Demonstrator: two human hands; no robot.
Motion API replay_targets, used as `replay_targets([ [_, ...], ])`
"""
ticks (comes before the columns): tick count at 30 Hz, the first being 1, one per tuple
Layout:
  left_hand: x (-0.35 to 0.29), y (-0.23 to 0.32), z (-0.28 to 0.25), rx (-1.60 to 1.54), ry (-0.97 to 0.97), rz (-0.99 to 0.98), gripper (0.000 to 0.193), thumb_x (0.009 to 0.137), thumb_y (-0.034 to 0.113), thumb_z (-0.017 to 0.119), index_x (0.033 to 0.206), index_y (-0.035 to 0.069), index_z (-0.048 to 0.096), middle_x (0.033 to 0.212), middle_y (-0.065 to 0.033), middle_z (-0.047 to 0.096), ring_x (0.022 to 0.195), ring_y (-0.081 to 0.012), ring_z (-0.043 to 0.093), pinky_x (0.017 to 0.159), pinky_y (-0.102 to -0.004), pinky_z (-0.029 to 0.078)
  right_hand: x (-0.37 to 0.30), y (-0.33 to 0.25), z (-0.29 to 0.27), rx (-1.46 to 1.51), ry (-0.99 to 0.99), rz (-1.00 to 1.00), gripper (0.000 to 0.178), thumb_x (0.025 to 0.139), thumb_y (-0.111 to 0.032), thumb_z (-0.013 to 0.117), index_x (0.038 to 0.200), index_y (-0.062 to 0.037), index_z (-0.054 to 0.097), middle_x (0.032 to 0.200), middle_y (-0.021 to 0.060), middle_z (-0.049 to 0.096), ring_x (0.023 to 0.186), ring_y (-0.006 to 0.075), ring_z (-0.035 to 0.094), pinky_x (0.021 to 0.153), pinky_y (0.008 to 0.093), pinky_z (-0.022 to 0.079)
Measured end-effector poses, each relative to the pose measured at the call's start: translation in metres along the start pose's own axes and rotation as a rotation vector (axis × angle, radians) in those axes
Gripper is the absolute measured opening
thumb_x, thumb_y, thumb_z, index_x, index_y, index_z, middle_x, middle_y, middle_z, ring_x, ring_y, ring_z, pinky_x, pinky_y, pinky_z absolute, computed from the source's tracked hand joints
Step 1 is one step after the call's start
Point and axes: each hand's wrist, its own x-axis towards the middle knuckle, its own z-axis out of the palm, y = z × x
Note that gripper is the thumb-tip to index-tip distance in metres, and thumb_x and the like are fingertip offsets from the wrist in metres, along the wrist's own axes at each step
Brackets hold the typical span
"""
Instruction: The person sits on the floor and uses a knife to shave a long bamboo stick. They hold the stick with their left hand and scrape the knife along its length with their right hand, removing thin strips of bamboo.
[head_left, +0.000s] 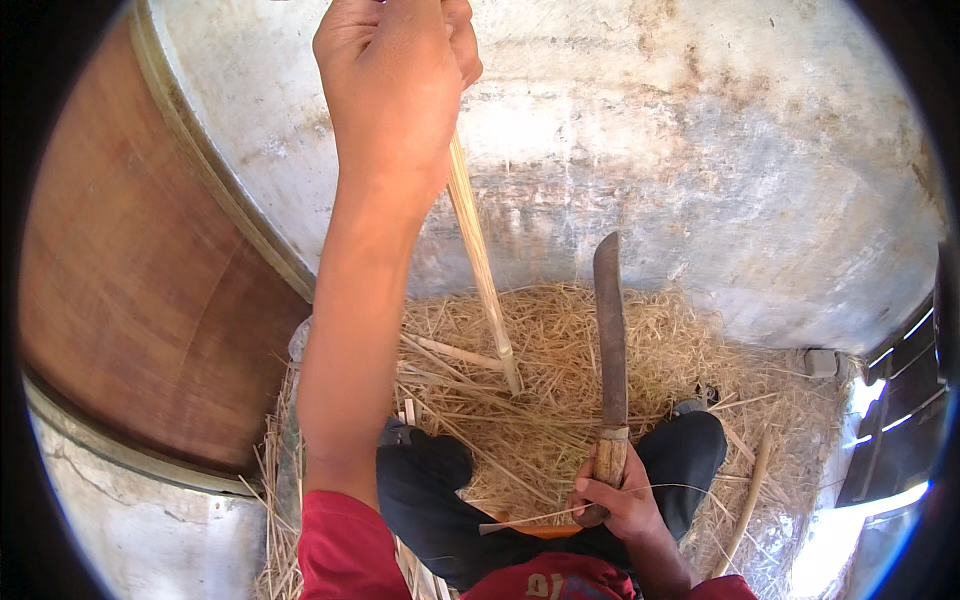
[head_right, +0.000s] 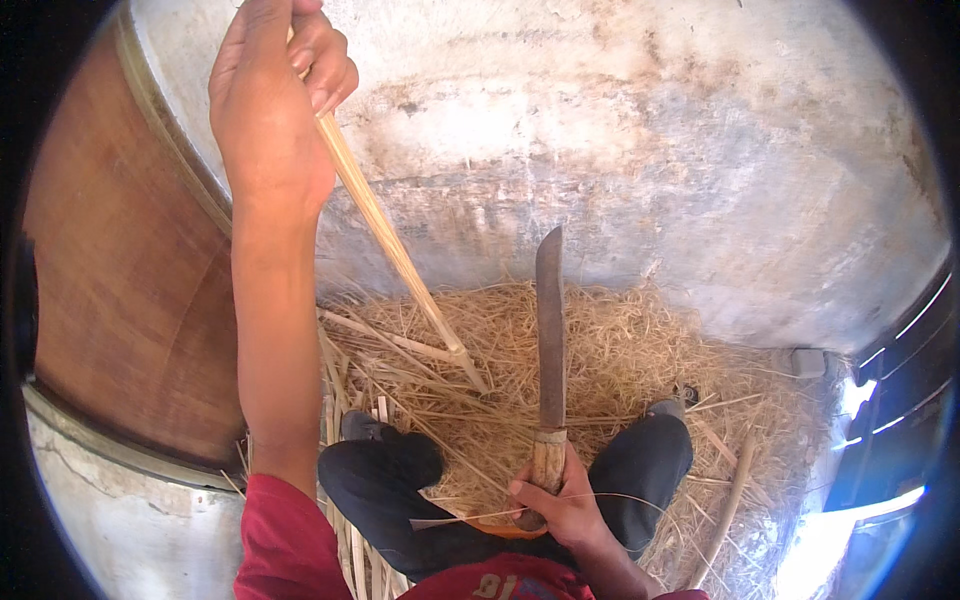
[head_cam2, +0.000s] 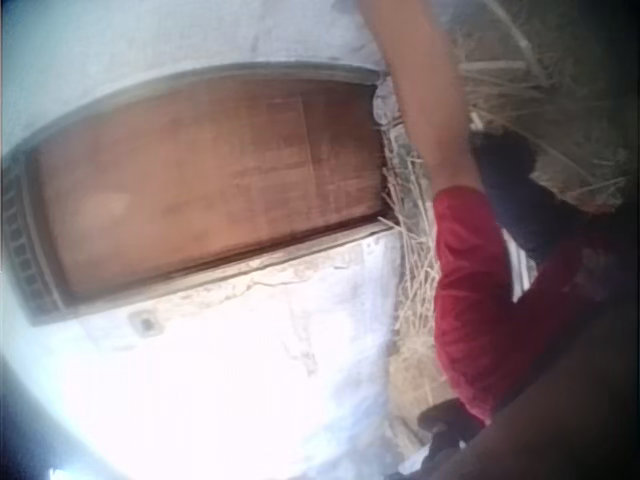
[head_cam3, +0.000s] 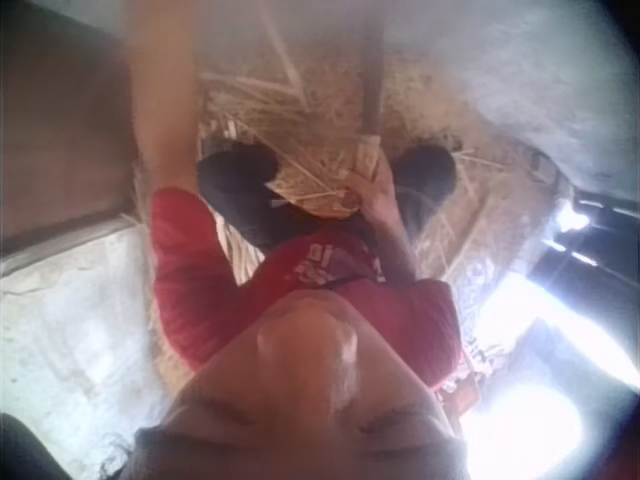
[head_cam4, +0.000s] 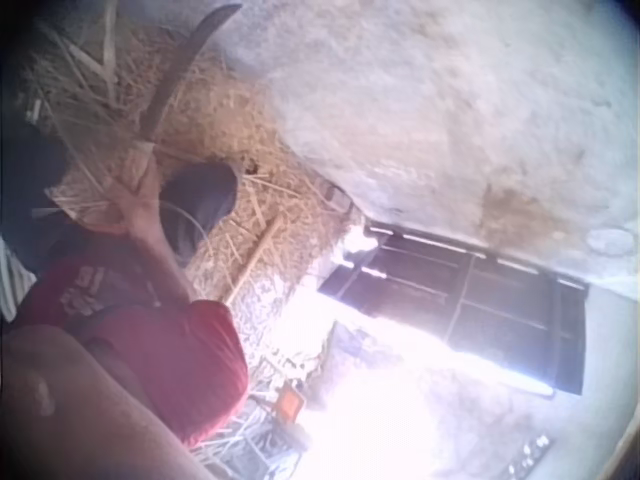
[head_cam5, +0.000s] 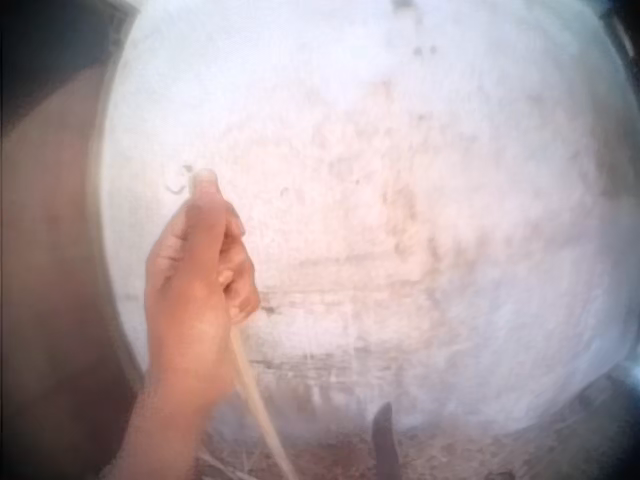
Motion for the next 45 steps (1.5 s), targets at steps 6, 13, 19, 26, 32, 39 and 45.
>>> replay_targets([
  [6,-0.019,-0.076,-0.007,0.012,-0.001,0.155,0.039,0.099,0.038,0.045,0.069,0.013,0.044,0.050,0.0068,0.038,0.041,-0.0013,0.034,0.033,-0.0191,0.026,0.029,-0.004,0.017,0.095,-0.021,0.115,0.036,0.085,-0.001,0.063,0.113,-0.0036,0.039,0.068,0.0019,0.052,0.051,0.0087,0.050,0.043,0.0256,0.039],
  [13,-0.019,-0.076,0.032,0.008,0.064,-0.002,0.044,0.100,0.039,0.045,0.063,0.015,0.037,0.053,0.0076,0.028,0.046,-0.0028,0.023,0.040,-0.0226,0.020,0.040,-0.026,0.082,-0.012,-0.029,-0.036,0.031,0.087,-0.005,0.063,0.112,-0.0033,0.045,0.071,0.0005,0.052,0.055,0.0069,0.050,0.047,0.0239,0.040],
  [19,-0.023,-0.074,0.027,0.189,0.167,0.151,0.046,0.100,0.039,0.045,0.062,0.015,0.035,0.053,0.0072,0.030,0.047,-0.0038,0.025,0.041,-0.0234,0.022,0.071,0.062,0.080,-0.344,0.144,-0.222,0.035,0.080,-0.005,0.062,0.112,0.0003,0.048,0.083,0.0094,0.058,0.076,0.0190,0.057,0.069,0.0316,0.047],
  [26,-0.019,-0.063,-0.004,0.247,0.305,0.019,0.048,0.097,0.049,0.046,0.065,0.013,0.040,0.055,0.0057,0.034,0.049,-0.0065,0.031,0.046,-0.0239,0.027,0.063,0.026,0.098,-0.544,0.054,-0.305,0.038,0.077,-0.009,0.061,0.110,0.0004,0.046,0.081,0.0215,0.061,0.075,0.0364,0.063,0.067,0.0406,0.049],
  [32,-0.027,-0.053,-0.009,0.140,0.301,0.036,0.036,0.099,0.029,0.045,0.070,0.010,0.040,0.057,0.0038,0.030,0.050,-0.0061,0.026,0.045,-0.0233,0.021,0.093,0.101,0.061,-0.685,0.234,-0.112,0.040,0.076,-0.007,0.059,0.114,-0.0018,0.049,0.080,0.0140,0.058,0.067,0.0244,0.058,0.064,0.0333,0.047],
  [39,-0.037,-0.040,-0.009,0.146,0.324,0.054,0.032,0.099,0.025,0.047,0.071,0.010,0.041,0.062,0.0027,0.031,0.052,-0.0066,0.025,0.046,-0.0235,0.020,0.063,0.041,0.110,-0.446,0.060,-0.328,0.035,0.076,-0.009,0.061,0.106,-0.0012,0.046,0.084,0.0248,0.062,0.082,0.0412,0.063,0.070,0.0449,0.049],
  [45,-0.027,-0.052,-0.014,0.150,0.334,0.049,0.034,0.098,0.029,0.046,0.071,0.010,0.040,0.061,0.0028,0.030,0.053,-0.0080,0.024,0.047,-0.0248,0.021,0.093,0.133,0.036,-0.767,0.180,-0.200,0.039,0.076,-0.007,0.061,0.113,0.0009,0.051,0.086,0.0196,0.062,0.077,0.0358,0.063,0.071,0.0370,0.049],
])
